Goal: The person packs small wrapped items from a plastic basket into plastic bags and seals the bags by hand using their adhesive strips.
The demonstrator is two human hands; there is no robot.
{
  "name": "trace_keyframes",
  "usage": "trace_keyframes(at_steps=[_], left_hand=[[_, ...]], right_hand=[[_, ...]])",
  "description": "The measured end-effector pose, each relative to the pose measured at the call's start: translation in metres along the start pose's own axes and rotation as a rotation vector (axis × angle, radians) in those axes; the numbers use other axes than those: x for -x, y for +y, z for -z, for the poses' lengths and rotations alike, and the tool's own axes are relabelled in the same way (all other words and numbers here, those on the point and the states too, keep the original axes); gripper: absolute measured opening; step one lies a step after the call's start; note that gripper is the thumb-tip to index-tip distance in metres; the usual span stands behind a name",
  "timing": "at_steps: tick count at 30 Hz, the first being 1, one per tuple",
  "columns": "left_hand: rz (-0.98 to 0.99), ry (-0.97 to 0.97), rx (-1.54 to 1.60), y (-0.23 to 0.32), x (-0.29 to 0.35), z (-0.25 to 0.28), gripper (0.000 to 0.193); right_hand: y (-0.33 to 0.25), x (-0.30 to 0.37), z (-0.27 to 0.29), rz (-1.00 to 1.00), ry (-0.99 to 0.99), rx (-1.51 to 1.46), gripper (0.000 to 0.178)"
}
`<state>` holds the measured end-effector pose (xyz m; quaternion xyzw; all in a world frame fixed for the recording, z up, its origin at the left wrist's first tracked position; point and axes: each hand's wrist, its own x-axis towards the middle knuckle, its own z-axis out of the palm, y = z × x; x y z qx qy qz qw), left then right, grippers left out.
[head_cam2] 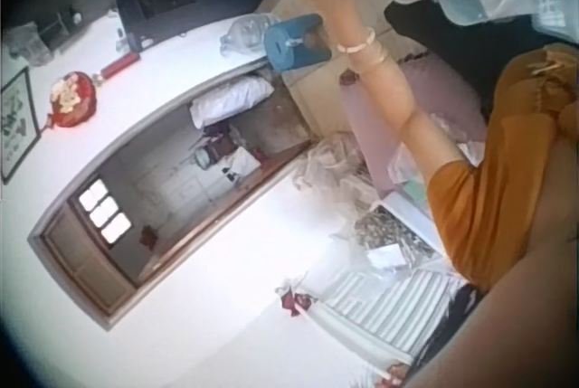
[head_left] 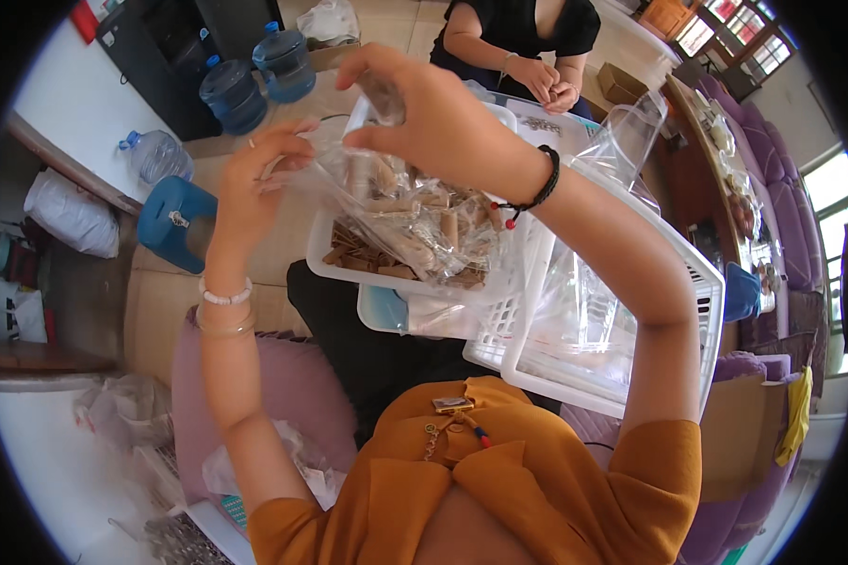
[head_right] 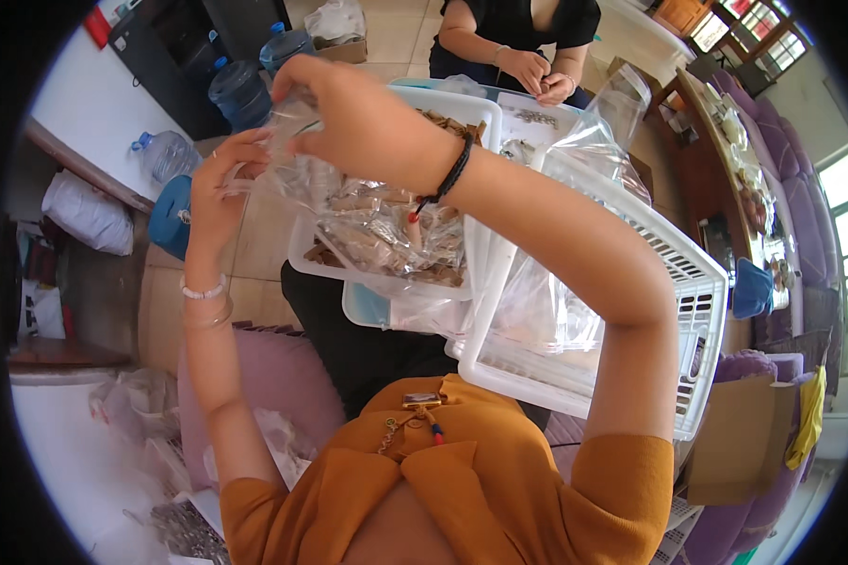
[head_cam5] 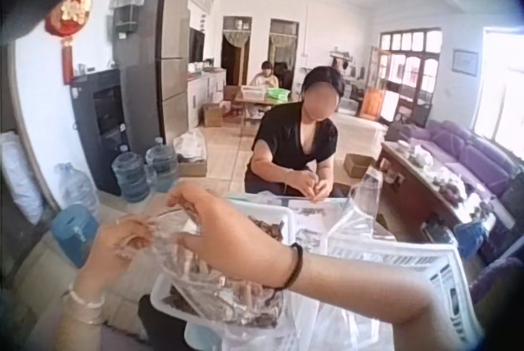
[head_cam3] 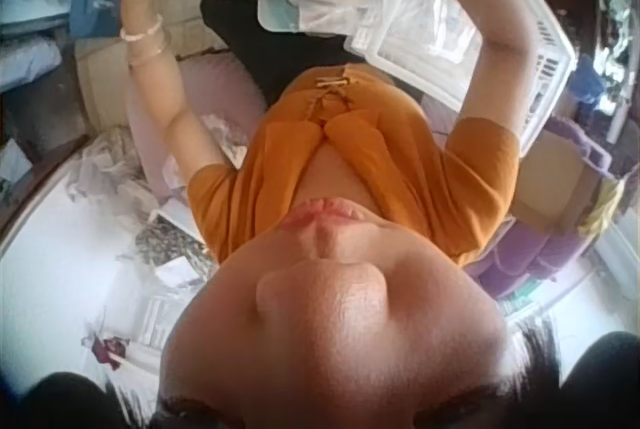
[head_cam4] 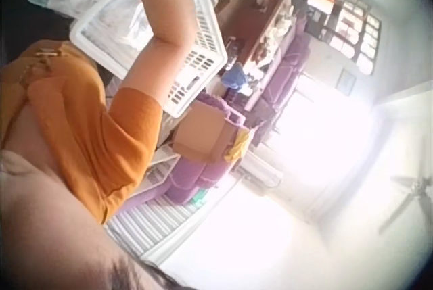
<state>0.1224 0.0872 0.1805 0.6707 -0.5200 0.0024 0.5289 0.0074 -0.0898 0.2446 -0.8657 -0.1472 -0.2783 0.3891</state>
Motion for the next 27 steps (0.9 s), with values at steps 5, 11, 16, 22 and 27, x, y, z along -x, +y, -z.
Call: trace_keyframes(at_steps=[5, 11, 16, 22, 27], left_hand=[[0.004, 0.013, 0.128, -0.005, 0.004, 0.004, 0.026], [0.002, -0.031, 0.077, -0.008, -0.002, 0.001, 0.024], [-0.018, -0.029, 0.072, -0.011, 0.002, 0.005, 0.019], [-0.021, -0.028, 0.08, -0.005, 0.0, 0.002, 0.016], [-0.073, -0.101, 0.026, -0.014, -0.001, 0.002, 0.017]], right_hand=[[-0.015, -0.015, 0.003, -0.278, -0.057, -0.089, 0.022], [0.024, -0.001, -0.023, -0.143, 0.002, -0.006, 0.022], [0.011, -0.013, -0.012, -0.219, -0.056, -0.098, 0.024], [0.022, -0.004, -0.011, -0.086, -0.039, 0.31, 0.024], [0.015, 0.02, 0.046, 0.335, 0.236, 0.475, 0.023]])
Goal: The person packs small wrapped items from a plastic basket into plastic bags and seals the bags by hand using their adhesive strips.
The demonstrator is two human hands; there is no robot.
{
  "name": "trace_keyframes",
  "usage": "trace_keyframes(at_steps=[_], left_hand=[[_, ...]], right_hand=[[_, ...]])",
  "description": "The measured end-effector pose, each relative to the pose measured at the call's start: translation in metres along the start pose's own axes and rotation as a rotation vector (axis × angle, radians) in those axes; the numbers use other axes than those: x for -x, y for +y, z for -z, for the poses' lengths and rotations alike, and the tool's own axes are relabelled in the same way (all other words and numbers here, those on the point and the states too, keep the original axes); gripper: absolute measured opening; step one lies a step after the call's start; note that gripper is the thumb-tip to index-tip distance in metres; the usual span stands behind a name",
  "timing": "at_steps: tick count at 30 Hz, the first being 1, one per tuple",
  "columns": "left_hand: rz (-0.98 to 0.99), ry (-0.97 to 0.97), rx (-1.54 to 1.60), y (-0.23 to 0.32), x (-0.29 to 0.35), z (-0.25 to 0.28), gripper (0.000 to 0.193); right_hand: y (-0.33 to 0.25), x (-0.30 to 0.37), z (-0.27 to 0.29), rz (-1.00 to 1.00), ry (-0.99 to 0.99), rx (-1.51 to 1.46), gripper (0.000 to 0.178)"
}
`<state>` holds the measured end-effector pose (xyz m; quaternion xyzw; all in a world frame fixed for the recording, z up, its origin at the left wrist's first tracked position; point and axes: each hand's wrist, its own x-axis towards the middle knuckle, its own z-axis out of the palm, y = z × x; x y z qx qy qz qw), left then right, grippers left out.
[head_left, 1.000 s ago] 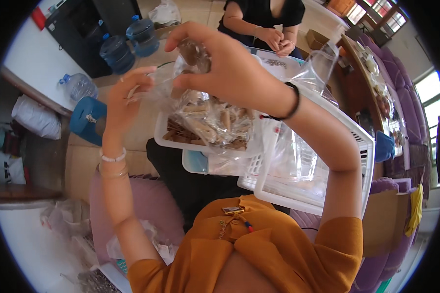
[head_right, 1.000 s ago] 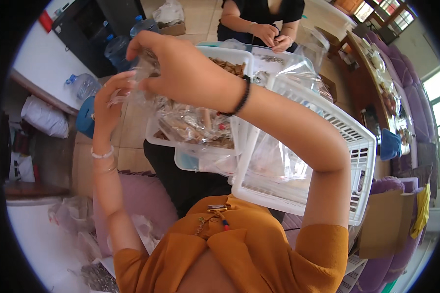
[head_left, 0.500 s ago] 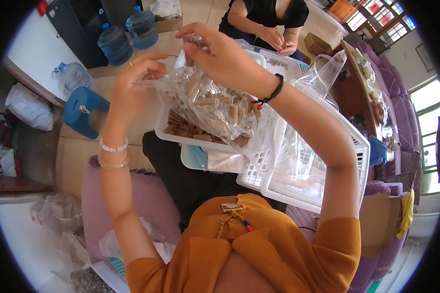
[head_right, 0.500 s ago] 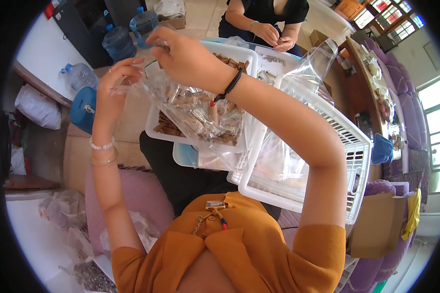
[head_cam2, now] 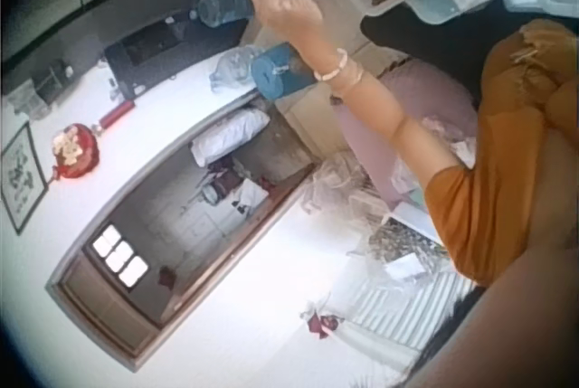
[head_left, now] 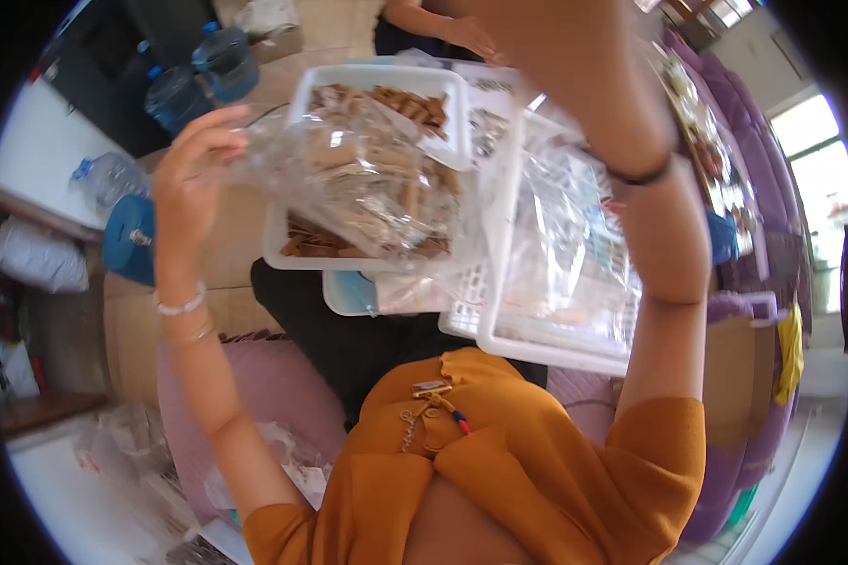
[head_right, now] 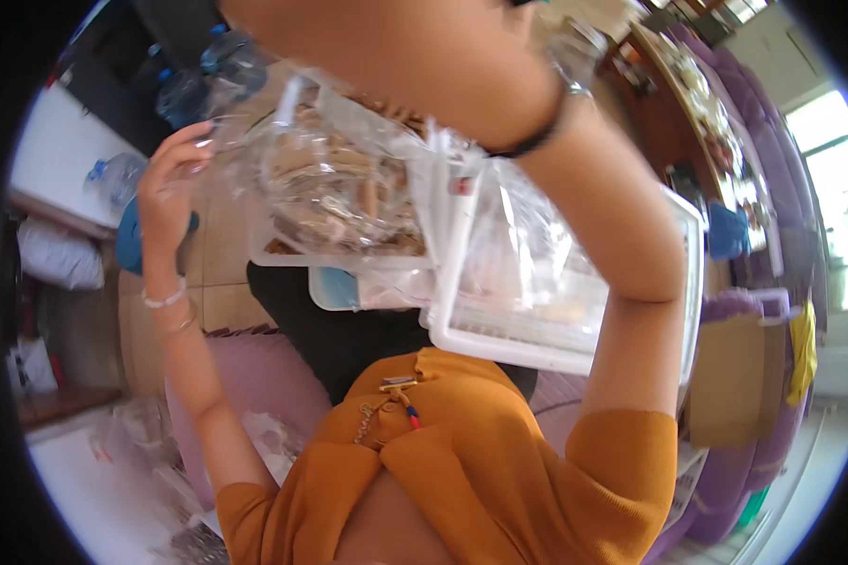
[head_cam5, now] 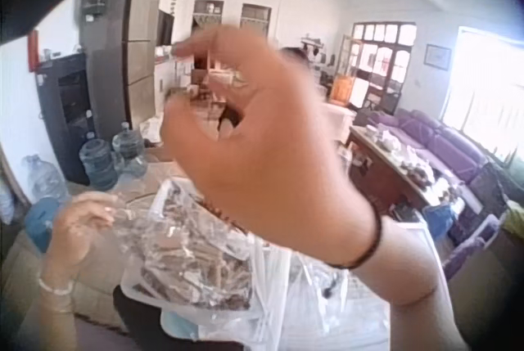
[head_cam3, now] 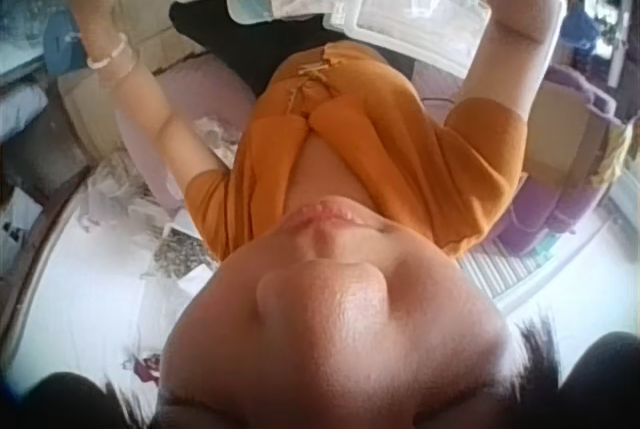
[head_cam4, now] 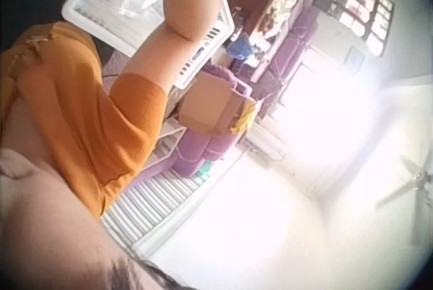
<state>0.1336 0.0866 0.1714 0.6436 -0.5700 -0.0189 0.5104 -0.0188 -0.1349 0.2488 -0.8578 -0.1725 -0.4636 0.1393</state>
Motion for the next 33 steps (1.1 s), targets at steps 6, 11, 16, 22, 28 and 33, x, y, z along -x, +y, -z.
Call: trace_keyframes(at_steps=[6, 11, 16, 22, 28, 33], left_hand=[[-0.037, 0.113, -0.126, -0.019, 0.016, 0.012, 0.011], [0.059, 0.162, -0.076, -0.031, 0.009, -0.004, 0.011], [0.11, 0.177, -0.008, -0.035, 0.024, 0.003, 0.013], [0.169, 0.186, -0.187, -0.028, 0.022, 0.003, 0.018], [0.186, 0.171, -0.194, -0.012, 0.015, -0.003, 0.029], [0.157, 0.156, -0.197, -0.016, 0.018, 0.003, 0.024]], right_hand=[[-0.011, 0.036, 0.174, -0.669, -0.465, 0.403, 0.014], [0.076, 0.3, 0.247, -0.996, -1.127, 0.6, 0.014], [0.066, 0.395, 0.176, -1.356, -0.903, -0.009, 0.064], [0.04, 0.422, 0.084, -0.843, -0.741, 0.105, 0.097], [0.036, 0.433, 0.049, -0.888, -0.531, 0.275, 0.098], [0.041, 0.437, 0.037, -1.251, -0.374, 0.517, 0.094]])
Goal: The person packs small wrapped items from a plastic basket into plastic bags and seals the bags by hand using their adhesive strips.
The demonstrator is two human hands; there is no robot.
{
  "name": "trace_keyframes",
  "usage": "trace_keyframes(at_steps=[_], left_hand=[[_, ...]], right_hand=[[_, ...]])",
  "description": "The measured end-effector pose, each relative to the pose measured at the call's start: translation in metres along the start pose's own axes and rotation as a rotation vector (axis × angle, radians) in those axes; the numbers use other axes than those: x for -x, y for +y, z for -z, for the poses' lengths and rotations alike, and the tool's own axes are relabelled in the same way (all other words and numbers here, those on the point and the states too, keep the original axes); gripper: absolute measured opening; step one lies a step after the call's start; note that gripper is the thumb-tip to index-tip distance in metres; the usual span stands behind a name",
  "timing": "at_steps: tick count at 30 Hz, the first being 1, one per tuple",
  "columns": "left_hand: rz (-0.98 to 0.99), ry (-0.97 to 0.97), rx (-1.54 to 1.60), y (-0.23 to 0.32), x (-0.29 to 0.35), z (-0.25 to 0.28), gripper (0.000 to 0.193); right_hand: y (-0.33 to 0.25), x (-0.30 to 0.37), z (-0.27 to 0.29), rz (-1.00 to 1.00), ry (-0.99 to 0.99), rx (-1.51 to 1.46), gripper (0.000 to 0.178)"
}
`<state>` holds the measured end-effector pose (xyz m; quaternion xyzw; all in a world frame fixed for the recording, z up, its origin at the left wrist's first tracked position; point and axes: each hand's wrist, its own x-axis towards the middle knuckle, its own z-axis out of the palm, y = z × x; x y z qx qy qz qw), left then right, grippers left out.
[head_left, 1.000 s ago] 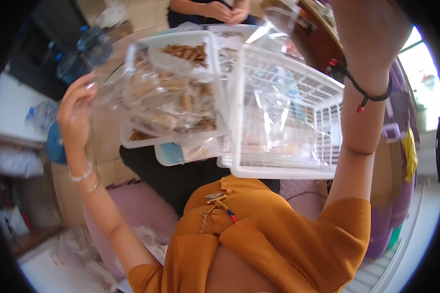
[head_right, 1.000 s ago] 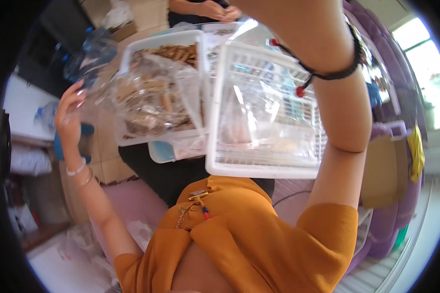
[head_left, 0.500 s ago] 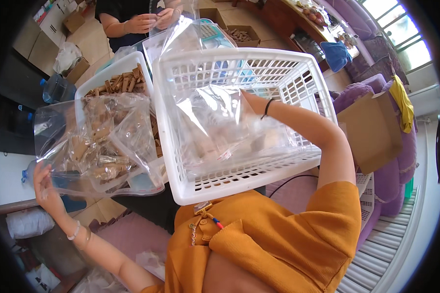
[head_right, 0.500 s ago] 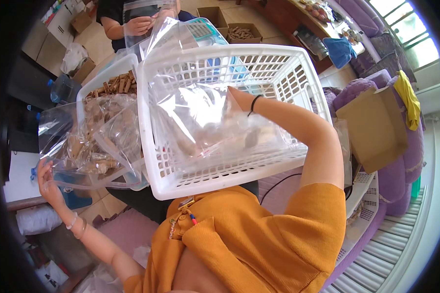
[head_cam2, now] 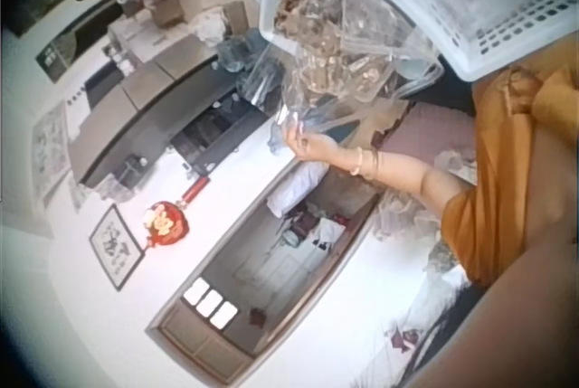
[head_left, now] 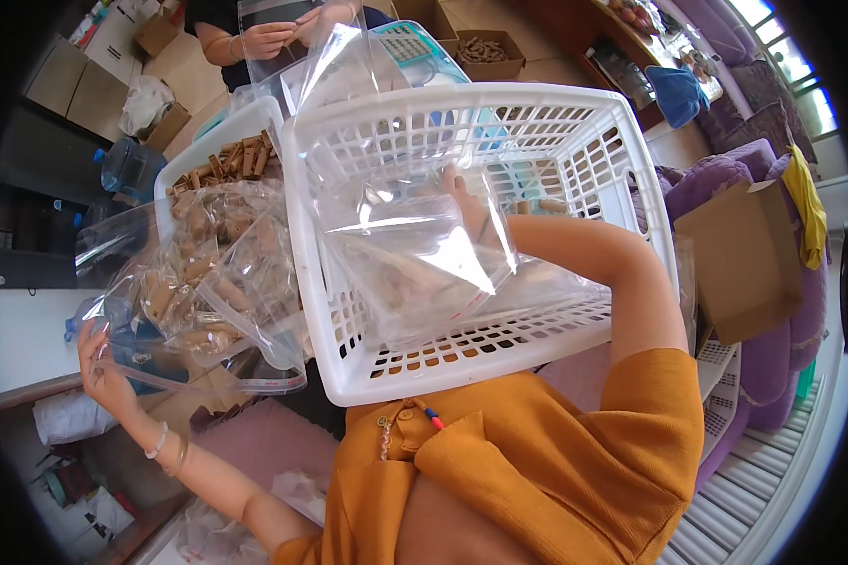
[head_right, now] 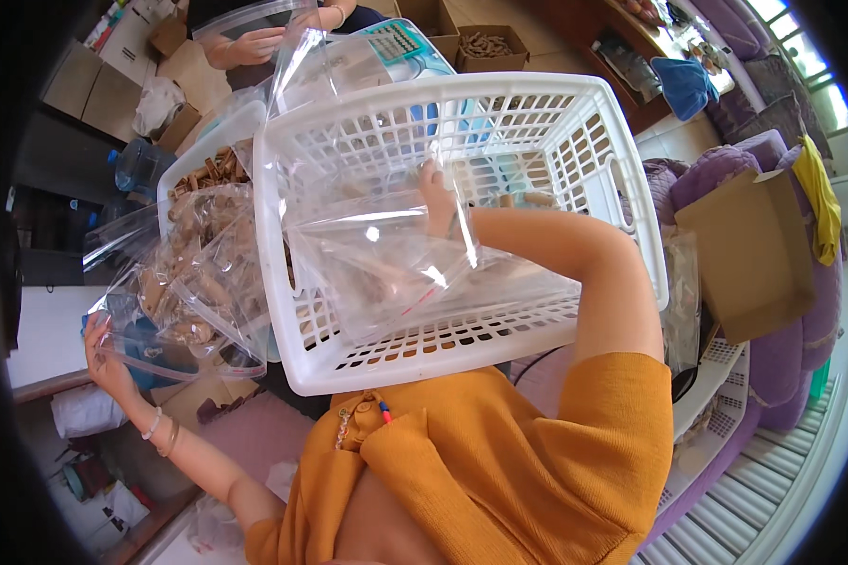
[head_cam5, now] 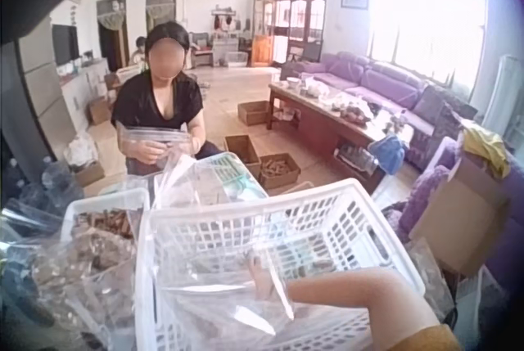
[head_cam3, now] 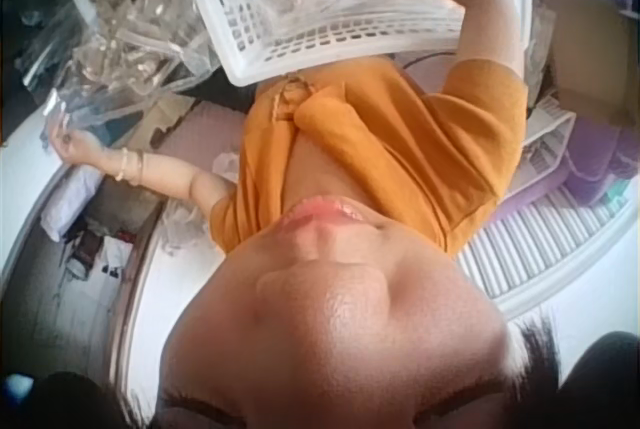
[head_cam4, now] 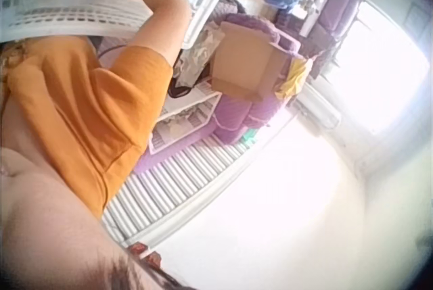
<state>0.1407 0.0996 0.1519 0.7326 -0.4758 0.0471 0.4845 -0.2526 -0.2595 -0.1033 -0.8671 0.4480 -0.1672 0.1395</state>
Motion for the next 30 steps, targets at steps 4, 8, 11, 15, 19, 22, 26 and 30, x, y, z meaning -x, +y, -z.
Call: trace_keyframes(at_steps=[4, 8, 11, 15, 19, 22, 26, 30], left_hand=[[-0.023, -0.01, 0.023, -0.009, -0.004, -0.003, 0.02], [-0.019, 0.001, 0.069, -0.017, 0.001, 0.0, 0.019], [-0.028, 0.0, -0.009, -0.019, -0.005, -0.004, 0.02], [-0.017, 0.021, 0.041, -0.016, 0.0, -0.003, 0.024], [-0.025, 0.048, 0.083, -0.019, -0.001, -0.007, 0.023], [-0.009, 0.042, -0.038, -0.016, 0.0, -0.009, 0.02], [-0.059, 0.045, 0.026, -0.019, -0.002, -0.011, 0.012], [-0.065, 0.014, 0.106, -0.024, -0.001, -0.008, 0.019]], right_hand=[[0.047, 0.001, -0.038, 0.001, 0.158, 0.273, 0.065], [0.019, -0.012, 0.103, 0.458, -0.205, 0.155, 0.05], [0.059, -0.027, 0.126, 0.569, -0.403, 0.08, 0.049], [0.031, -0.024, 0.213, 0.033, -0.471, -0.076, 0.047], [0.06, -0.01, 0.228, -0.248, -0.315, -0.416, 0.05], [0.066, 0.003, 0.239, -0.169, -0.264, -0.134, 0.048], [0.058, -0.005, 0.282, -0.356, -0.368, -0.471, 0.03], [0.06, -0.015, 0.289, -0.435, -0.718, -0.266, 0.031]])
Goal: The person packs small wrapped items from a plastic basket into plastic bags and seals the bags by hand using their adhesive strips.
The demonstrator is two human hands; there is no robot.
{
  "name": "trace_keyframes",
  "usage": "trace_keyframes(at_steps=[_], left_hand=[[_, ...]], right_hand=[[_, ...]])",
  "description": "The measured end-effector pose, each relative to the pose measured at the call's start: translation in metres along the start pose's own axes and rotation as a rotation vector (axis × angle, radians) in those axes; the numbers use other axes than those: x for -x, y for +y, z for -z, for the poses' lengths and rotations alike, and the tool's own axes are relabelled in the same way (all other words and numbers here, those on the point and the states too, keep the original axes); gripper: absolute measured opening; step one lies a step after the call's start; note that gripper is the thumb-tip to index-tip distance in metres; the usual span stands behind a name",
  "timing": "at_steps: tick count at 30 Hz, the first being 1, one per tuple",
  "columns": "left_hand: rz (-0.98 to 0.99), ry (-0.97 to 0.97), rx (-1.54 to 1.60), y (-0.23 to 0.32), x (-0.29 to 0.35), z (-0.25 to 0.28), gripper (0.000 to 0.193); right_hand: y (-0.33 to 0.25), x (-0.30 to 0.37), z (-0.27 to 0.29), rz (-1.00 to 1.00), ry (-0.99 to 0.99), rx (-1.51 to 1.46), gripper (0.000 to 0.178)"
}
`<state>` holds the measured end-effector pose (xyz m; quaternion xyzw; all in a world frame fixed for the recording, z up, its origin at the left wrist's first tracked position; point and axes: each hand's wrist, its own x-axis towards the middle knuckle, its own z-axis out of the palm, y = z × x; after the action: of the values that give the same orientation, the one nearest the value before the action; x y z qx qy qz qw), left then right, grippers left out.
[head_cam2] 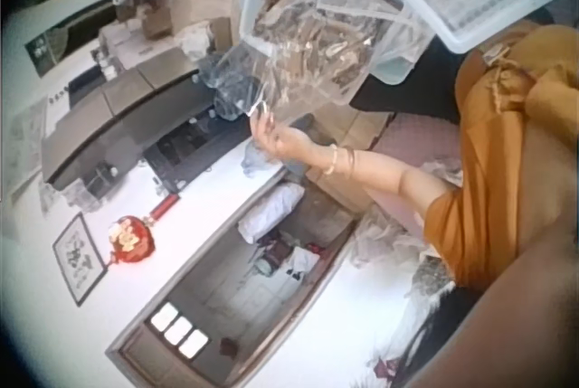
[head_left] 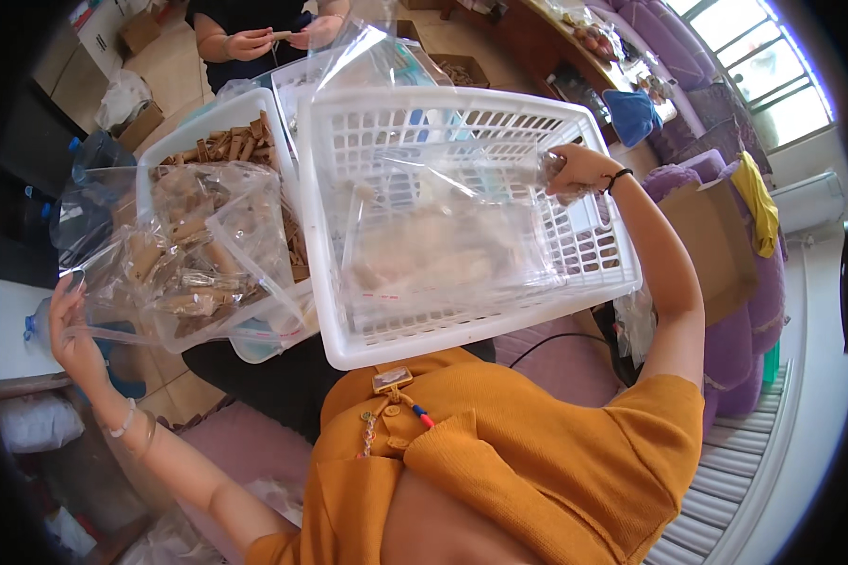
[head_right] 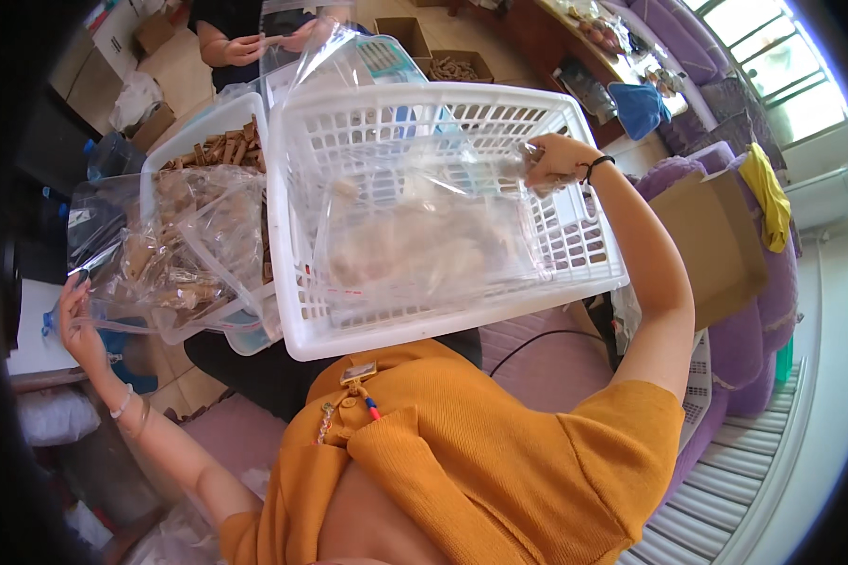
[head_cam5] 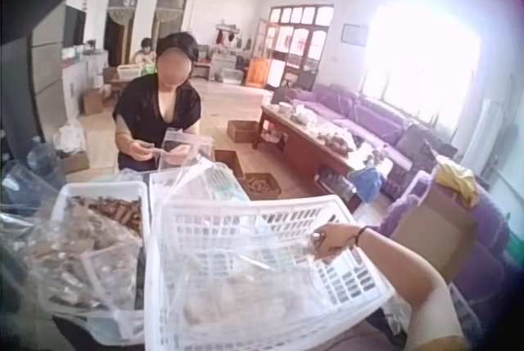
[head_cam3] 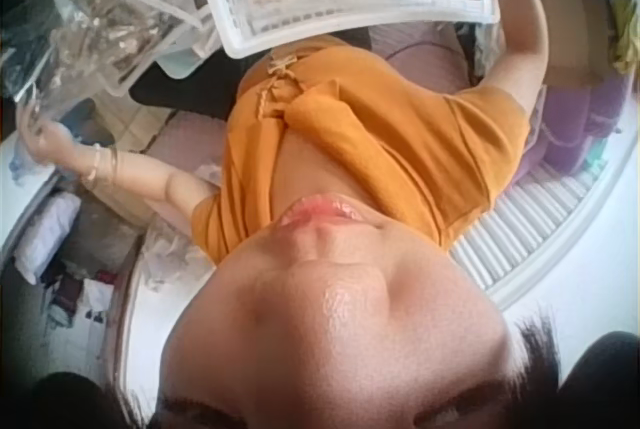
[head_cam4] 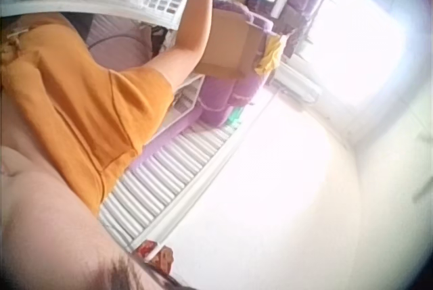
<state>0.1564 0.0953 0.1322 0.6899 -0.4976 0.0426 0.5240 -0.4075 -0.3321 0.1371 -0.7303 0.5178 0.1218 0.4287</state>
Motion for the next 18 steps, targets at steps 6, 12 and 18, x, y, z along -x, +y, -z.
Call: trace_keyframes(at_steps=[6, 12, 18], left_hand=[[-0.001, 0.006, 0.056, -0.003, 0.0, -0.003, 0.029], [-0.036, 0.011, 0.044, 0.025, -0.001, 0.001, 0.039], [-0.084, -0.018, 0.119, 0.037, -0.013, -0.016, 0.033]], right_hand=[[-0.033, 0.023, 0.039, 0.147, 0.24, -0.088, 0.04], [-0.163, 0.08, 0.046, 0.415, 0.664, 0.282, 0.04], [-0.294, 0.135, -0.02, 0.85, 0.281, -0.05, 0.04]])
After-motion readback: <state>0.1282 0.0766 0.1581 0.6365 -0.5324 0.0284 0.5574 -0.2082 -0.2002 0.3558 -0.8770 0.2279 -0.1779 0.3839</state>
